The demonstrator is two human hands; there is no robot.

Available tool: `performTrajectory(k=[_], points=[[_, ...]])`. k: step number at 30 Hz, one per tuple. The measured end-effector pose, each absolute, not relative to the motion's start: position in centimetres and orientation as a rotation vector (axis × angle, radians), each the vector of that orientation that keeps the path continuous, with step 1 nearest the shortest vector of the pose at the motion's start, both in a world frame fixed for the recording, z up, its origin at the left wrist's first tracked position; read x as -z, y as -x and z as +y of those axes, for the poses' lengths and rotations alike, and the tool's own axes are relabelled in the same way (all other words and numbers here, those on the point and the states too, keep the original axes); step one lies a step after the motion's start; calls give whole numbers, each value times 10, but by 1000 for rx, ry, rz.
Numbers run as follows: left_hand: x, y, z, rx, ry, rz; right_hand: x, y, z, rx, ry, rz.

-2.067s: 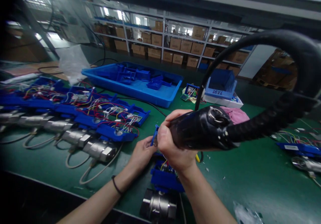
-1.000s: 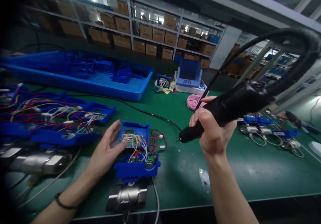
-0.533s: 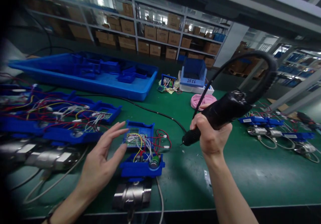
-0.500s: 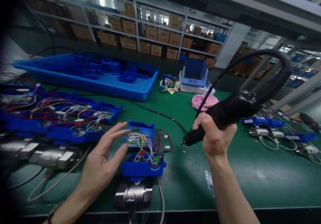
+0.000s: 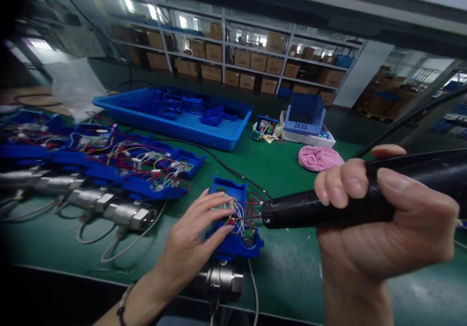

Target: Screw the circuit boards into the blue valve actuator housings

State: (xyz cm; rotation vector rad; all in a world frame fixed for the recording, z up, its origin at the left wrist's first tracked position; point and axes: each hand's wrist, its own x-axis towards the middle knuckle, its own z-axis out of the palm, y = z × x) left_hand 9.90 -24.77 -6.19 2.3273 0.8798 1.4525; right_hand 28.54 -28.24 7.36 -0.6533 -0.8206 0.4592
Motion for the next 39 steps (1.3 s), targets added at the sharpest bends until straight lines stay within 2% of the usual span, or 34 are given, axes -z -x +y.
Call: performTrajectory(k=[9, 19, 28, 33, 39], points=[[61, -94, -252, -1446, -2321, 906, -72, -272, -284, -500, 660, -866], [61, -89, -253, -1477, -2585, 924, -68, -259, -286, -556, 611, -942], [67, -58, -221, -1092, -2129, 1115, -71, -261, -268, -555, 547, -998], [79, -62, -198, -861, -2007, 1072, -61, -246, -253, -547, 521, -1055], [92, -73, -184, -825, -1900, 960, -40, -221, -238, -603, 599, -1094]])
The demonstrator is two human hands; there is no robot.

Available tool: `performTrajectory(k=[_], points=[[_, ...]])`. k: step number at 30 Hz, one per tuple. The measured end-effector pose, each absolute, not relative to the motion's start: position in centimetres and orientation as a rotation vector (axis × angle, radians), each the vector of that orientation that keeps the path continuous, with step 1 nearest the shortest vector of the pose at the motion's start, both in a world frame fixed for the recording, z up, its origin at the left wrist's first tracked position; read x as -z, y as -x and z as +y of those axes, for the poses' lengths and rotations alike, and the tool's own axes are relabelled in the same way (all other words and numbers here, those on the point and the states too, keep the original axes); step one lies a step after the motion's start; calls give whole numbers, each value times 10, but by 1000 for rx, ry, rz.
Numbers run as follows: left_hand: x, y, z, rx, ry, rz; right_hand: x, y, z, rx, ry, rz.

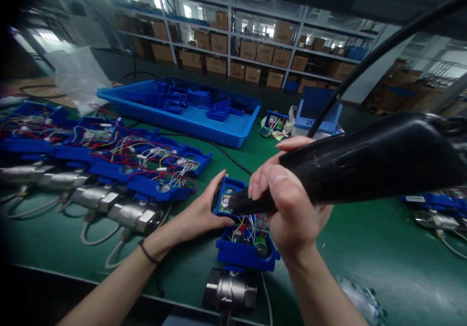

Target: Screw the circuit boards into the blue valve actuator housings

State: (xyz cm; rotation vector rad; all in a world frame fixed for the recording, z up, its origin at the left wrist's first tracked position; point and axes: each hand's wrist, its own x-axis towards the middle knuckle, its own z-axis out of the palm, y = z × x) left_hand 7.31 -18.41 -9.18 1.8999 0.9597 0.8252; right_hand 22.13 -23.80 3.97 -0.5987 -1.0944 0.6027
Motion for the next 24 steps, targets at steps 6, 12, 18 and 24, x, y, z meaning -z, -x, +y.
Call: performTrajectory(k=[6, 12, 18, 24], points=[[94, -75, -185, -896, -1791, 975, -23, -221, -225, -684, 602, -1055], [94, -79, -186, -897, -1581, 868, -20, -223, -221, -706, 589, -1047], [97, -81, -188, -895, -1483, 845, -17, -223, -217, -703, 605, -1056], [99, -81, -191, -891, -1452, 874, -12, -217, -217, -763, 572, -1083]])
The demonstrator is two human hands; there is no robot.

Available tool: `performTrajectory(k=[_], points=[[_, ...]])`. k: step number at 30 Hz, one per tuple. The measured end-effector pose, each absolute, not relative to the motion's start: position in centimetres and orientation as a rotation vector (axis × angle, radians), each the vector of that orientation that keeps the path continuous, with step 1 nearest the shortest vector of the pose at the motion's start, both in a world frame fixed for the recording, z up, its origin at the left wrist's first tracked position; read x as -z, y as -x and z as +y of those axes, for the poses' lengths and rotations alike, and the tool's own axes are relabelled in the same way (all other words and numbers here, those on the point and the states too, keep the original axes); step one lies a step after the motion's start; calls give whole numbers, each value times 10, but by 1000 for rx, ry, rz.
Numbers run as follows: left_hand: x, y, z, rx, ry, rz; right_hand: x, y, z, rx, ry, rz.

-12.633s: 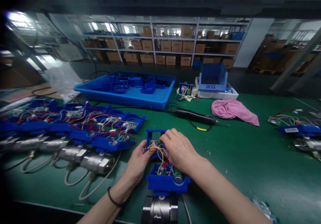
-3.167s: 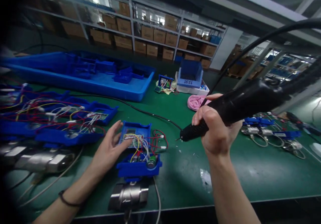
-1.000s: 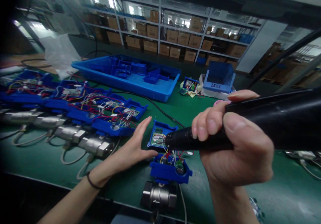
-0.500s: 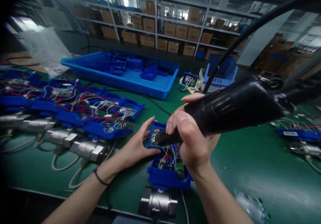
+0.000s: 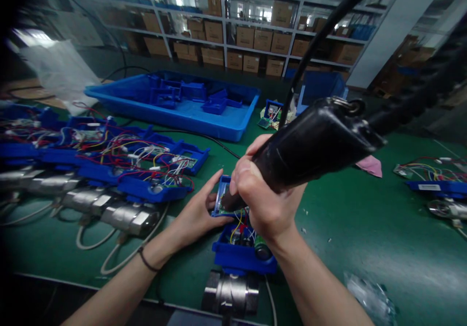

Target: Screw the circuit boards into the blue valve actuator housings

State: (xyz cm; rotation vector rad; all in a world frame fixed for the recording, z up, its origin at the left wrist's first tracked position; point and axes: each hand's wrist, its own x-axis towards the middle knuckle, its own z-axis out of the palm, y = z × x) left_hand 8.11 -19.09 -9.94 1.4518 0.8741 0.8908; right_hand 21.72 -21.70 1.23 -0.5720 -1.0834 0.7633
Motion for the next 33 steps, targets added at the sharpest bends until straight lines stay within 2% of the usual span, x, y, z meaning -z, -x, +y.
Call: performTrajectory(k=[16, 26, 33], points=[[105, -79, -191, -859, -1631, 986, -17, -216, -208, -843, 587, -1153], [108, -75, -188, -876, -1739, 1009, -63, -303, -245, -474, 701, -902], [109, -71, -183, -859, -1750, 982, -34, -328, -254, -348, 837, -995]])
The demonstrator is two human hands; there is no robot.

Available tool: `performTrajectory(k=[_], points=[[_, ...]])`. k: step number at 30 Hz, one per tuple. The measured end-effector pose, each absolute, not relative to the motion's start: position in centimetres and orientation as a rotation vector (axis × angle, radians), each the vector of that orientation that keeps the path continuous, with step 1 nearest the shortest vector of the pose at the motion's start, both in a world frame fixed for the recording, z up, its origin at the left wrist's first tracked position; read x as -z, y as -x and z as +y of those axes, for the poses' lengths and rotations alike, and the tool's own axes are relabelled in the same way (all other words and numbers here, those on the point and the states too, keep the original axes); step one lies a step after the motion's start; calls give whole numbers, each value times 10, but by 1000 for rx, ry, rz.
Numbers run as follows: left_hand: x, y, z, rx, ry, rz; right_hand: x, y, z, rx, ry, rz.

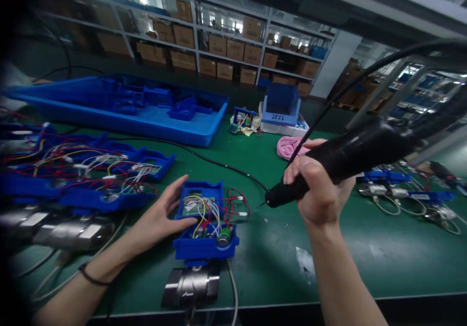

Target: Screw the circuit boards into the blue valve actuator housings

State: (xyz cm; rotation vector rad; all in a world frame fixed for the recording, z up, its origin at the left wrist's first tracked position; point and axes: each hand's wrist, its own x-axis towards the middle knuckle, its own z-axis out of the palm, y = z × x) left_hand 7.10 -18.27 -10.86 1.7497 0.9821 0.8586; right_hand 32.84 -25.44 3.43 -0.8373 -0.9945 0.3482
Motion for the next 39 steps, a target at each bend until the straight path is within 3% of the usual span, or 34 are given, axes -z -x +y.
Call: performTrajectory(k=[23, 30, 39], points=[[95, -64, -184, -933, -1892, 904, 2, -344, -269, -376, 919, -933], [88, -71, -189, -1096, -1955, 927, -23, -341, -270, -406, 880, -811], [44, -95, -232, -1219, -2256, 901, -60, -319, -275, -431, 679, -705]])
